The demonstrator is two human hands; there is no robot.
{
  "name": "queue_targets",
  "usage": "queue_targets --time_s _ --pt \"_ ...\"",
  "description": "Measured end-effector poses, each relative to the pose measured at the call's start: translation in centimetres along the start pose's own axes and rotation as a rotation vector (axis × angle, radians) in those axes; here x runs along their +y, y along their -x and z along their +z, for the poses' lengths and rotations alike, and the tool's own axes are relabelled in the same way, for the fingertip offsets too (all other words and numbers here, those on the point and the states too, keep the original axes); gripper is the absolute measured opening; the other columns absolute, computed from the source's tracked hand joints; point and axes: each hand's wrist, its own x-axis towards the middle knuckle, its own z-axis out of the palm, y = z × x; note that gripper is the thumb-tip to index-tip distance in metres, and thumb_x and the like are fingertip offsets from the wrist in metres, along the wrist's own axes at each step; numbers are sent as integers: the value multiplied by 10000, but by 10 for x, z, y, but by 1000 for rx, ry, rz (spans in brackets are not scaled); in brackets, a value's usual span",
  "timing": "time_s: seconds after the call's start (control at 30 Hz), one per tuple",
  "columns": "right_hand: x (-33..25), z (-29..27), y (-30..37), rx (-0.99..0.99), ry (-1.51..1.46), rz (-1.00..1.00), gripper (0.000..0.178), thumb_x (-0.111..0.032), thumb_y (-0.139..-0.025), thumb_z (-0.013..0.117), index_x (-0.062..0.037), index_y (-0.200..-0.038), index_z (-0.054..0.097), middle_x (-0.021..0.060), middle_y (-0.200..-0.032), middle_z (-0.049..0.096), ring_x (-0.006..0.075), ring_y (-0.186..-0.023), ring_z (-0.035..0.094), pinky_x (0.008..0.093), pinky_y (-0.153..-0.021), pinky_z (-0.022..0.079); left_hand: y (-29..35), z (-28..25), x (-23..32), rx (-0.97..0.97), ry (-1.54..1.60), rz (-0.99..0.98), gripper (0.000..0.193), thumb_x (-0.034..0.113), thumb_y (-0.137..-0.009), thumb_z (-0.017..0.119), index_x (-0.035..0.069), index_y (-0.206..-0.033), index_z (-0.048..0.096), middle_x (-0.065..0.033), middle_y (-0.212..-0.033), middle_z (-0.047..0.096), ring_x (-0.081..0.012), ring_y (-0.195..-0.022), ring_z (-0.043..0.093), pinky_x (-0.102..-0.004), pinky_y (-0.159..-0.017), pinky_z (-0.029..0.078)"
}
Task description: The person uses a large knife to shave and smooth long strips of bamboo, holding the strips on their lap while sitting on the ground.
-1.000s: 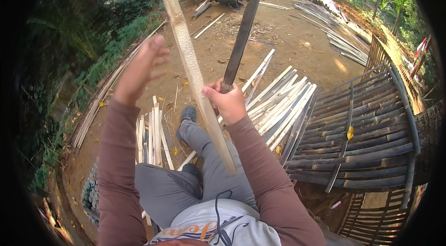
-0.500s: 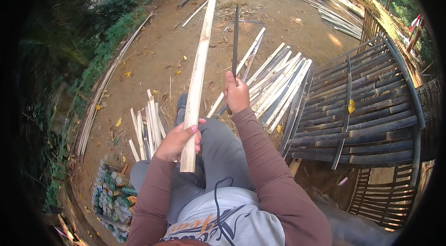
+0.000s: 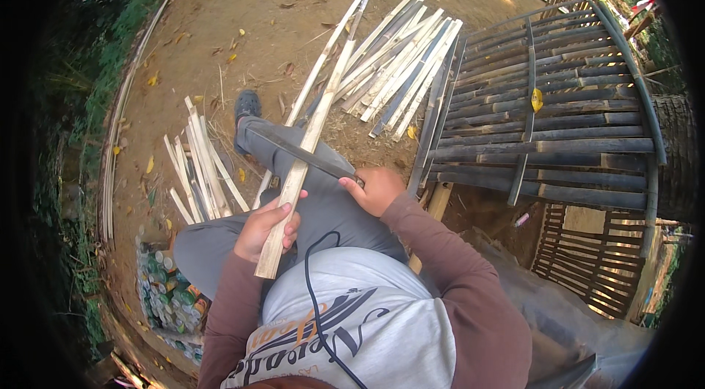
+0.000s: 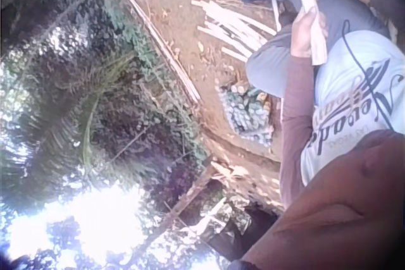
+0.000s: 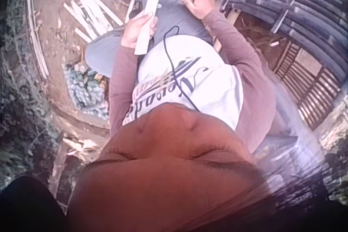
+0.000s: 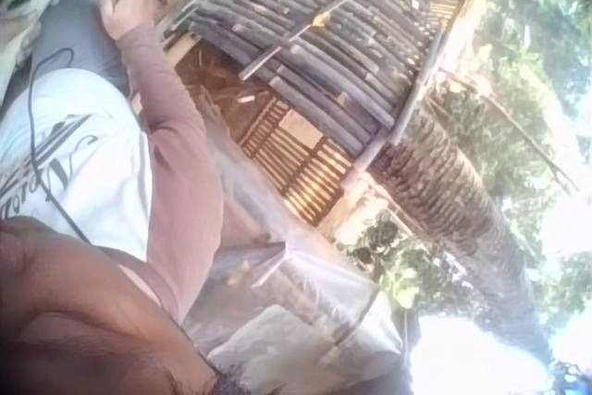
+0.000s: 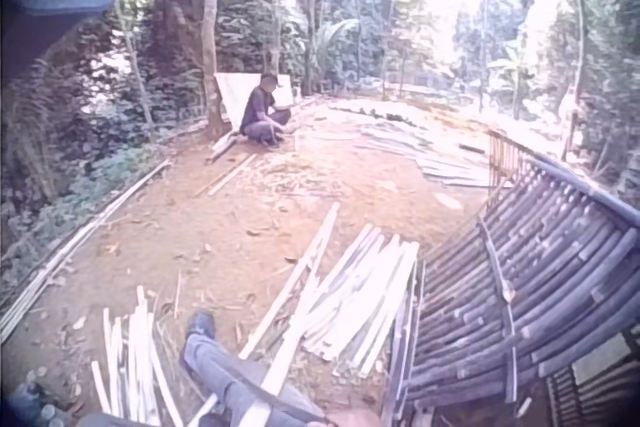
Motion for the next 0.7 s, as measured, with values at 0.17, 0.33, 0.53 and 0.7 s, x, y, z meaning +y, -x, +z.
queue_targets --time_s 0.17,0.33,0.53,0.7 --pt "30 3 -28 135 -83 130 598 -594 -1039 573 -42 -932 776 214 -771 702 433 -769 698 508 -715 537 12 16 1 -113 48 12 438 226 -1144 455 31 -1533 414 -42 -736 535 -122 -526 551 -248 -458 463" --pt "29 -20 -49 253 -34 122 593 -585 -1049 564 -43 -937 777 207 -771 708 431 -769 702 509 -716 536 17 12 11 -254 57 28 442 213 -1148 451 43 -1550 382 -64 -772 558 -149 -597 568 -275 -560 498" --pt "33 -41 -71 227 42 212 604 -601 -1031 580 -34 -938 767 220 -797 716 452 -803 703 528 -751 548 18 25 22 -153 -21 47 448 183 -1131 467 10 -1539 400 -64 -723 550 -150 -531 570 -278 -493 494" --pt "3 -42 -50 95 25 -60 652 -601 -1059 521 -3 -978 769 250 -792 711 455 -829 712 521 -768 557 23 29 27 -119 -58 28 445 201 -1130 477 6 -1524 407 -67 -722 551 -151 -515 558 -272 -490 491"
